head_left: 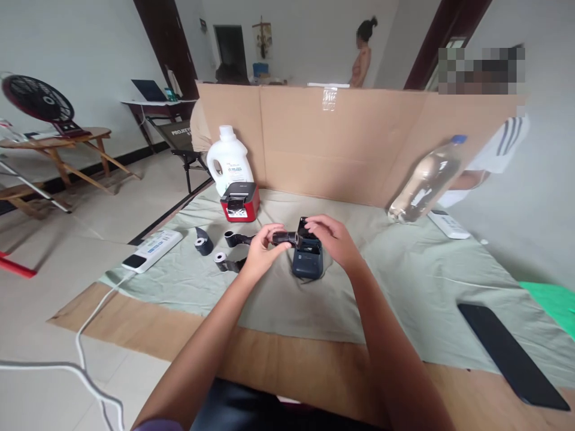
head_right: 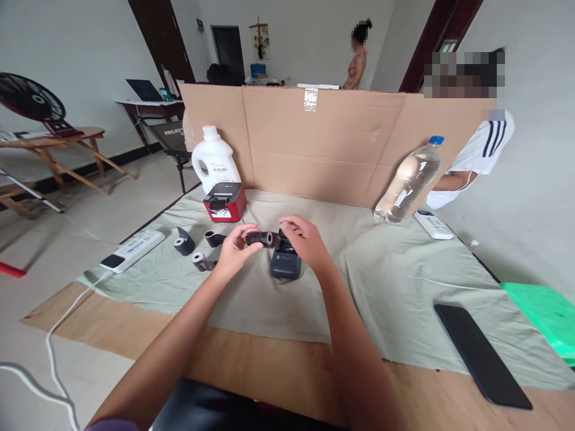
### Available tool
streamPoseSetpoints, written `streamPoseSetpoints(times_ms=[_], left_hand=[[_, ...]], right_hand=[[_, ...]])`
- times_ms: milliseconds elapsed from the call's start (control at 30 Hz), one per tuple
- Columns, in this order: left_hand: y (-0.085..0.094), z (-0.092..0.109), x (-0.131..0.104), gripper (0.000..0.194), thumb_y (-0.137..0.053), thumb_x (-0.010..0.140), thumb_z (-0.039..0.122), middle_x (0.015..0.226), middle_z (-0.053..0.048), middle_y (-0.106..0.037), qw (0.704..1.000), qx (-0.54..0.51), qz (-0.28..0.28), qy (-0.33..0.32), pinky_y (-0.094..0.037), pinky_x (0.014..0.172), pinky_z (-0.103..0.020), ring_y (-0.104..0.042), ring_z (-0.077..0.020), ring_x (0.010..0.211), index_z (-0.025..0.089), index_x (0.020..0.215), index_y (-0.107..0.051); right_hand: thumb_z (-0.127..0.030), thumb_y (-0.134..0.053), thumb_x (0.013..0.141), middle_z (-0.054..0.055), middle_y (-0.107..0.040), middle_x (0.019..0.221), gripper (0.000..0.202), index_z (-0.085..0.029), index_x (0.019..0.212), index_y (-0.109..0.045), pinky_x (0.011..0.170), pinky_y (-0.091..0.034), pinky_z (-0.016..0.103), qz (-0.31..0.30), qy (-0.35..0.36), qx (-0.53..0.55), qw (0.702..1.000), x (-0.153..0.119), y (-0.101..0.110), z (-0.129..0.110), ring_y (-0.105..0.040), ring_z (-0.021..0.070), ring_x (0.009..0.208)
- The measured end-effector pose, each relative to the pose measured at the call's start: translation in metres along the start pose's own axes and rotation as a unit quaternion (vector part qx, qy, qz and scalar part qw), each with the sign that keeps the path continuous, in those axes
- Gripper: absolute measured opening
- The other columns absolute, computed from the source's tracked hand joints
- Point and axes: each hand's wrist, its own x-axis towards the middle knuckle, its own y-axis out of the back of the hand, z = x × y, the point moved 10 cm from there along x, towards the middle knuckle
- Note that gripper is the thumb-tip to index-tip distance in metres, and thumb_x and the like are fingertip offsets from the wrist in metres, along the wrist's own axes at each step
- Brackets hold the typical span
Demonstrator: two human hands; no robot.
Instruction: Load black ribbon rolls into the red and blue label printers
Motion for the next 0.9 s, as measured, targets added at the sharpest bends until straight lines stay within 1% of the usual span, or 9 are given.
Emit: streamPoseSetpoints(times_ms=[67, 133, 233, 333, 467, 567, 667, 800, 900], left_hand=[[-0.020, -0.007, -0.005, 0.049, -0.083, 0.072, 0.032, 0.104, -0.007, -0.072, 0.999, -0.047, -0.023, -0.011, -0.052, 0.092, -0.034, -0.068, -0.0199, 0.099, 0.021, 0.113, -0.059], [-0.029, -0.010, -0.011, 0.049, -0.081, 0.075, 0.033, 0.106, -0.007, -0.071, 0.997, -0.064, -0.032, -0.016, -0.052, 0.093, -0.035, -0.067, -0.0197, 0.101, 0.022, 0.115, -0.055], [-0.032, -0.012, -0.019, 0.052, -0.080, 0.077, 0.035, 0.108, -0.007, -0.069, 0.998, -0.057, -0.026, -0.018, -0.051, 0.097, -0.036, -0.066, -0.0203, 0.106, 0.023, 0.120, -0.052], [-0.035, -0.017, -0.025, 0.062, -0.079, 0.078, 0.038, 0.113, -0.008, -0.068, 0.998, -0.058, -0.025, -0.001, -0.051, 0.098, -0.036, -0.066, -0.0203, 0.107, 0.024, 0.130, -0.047], [-0.038, -0.030, -0.033, 0.082, -0.077, 0.079, 0.041, 0.105, -0.005, -0.068, 0.996, -0.065, -0.015, 0.060, -0.054, 0.089, -0.033, -0.068, -0.0166, 0.091, 0.025, 0.148, -0.033], [-0.043, -0.038, -0.044, 0.081, -0.073, 0.082, 0.044, 0.078, 0.001, -0.068, 0.990, -0.073, -0.009, 0.124, -0.055, 0.079, -0.030, -0.067, -0.0155, 0.075, 0.021, 0.149, -0.034], [-0.057, -0.042, -0.058, 0.079, -0.072, 0.081, 0.046, 0.078, -0.001, -0.073, 0.979, -0.098, -0.031, 0.178, -0.057, 0.073, -0.033, -0.069, -0.0181, 0.070, 0.021, 0.148, -0.037], [-0.069, -0.050, -0.072, 0.069, -0.071, 0.082, 0.043, 0.066, 0.002, -0.069, 0.977, -0.056, -0.052, 0.198, -0.054, 0.059, -0.031, -0.065, -0.0175, 0.057, 0.024, 0.142, -0.044], [-0.071, -0.057, -0.077, 0.057, -0.069, 0.082, 0.041, 0.054, 0.007, -0.058, 0.979, 0.004, -0.062, 0.195, -0.046, 0.050, -0.026, -0.056, -0.0142, 0.048, 0.024, 0.134, -0.051]], right_hand=[[-0.036, -0.057, 0.089, 0.001, -0.072, 0.091, 0.022, -0.023, 0.098, -0.072, 0.078, -0.049, 0.031, -0.112, -0.033, -0.036, 0.993, 0.004, -0.016, -0.008, -0.065, 0.0188, 0.085], [-0.034, -0.059, 0.087, 0.001, -0.071, 0.084, 0.019, -0.022, 0.091, -0.072, 0.068, -0.046, 0.028, -0.179, -0.044, -0.066, 0.981, 0.003, -0.028, -0.010, -0.063, 0.0169, 0.076], [-0.032, -0.060, 0.085, 0.001, -0.070, 0.081, 0.016, -0.021, 0.085, -0.071, 0.062, -0.043, 0.026, -0.216, -0.050, -0.069, 0.973, 0.001, -0.037, -0.005, -0.062, 0.0161, 0.073], [-0.030, -0.059, 0.085, 0.001, -0.071, 0.083, 0.017, -0.020, 0.091, -0.071, 0.065, -0.047, 0.027, -0.245, -0.073, -0.032, 0.966, -0.002, -0.041, 0.007, -0.065, 0.0169, 0.074], [-0.029, -0.059, 0.085, 0.001, -0.071, 0.084, 0.019, -0.019, 0.095, -0.072, 0.065, -0.050, 0.029, -0.203, -0.074, -0.015, 0.976, 0.008, -0.024, 0.020, -0.065, 0.0158, 0.068], [-0.029, -0.058, 0.084, 0.000, -0.070, 0.077, 0.019, -0.019, 0.093, -0.072, 0.065, -0.049, 0.030, -0.119, -0.064, -0.024, 0.991, 0.018, 0.004, 0.029, -0.063, 0.0156, 0.064], [-0.029, -0.058, 0.083, 0.000, -0.069, 0.072, 0.018, -0.019, 0.089, -0.072, 0.067, -0.050, 0.032, -0.070, -0.064, -0.036, 0.995, 0.022, 0.020, 0.043, -0.063, 0.0169, 0.064], [-0.026, -0.061, 0.081, -0.001, -0.070, 0.072, 0.014, -0.021, 0.087, -0.072, 0.070, -0.050, 0.034, -0.092, -0.065, -0.061, 0.992, 0.021, 0.008, 0.067, -0.062, 0.0169, 0.062], [-0.020, -0.059, 0.081, 0.002, -0.074, 0.084, 0.016, -0.023, 0.090, -0.073, 0.081, -0.050, 0.038, -0.093, -0.042, -0.120, 0.987, 0.020, -0.007, 0.080, -0.065, 0.0206, 0.076]])
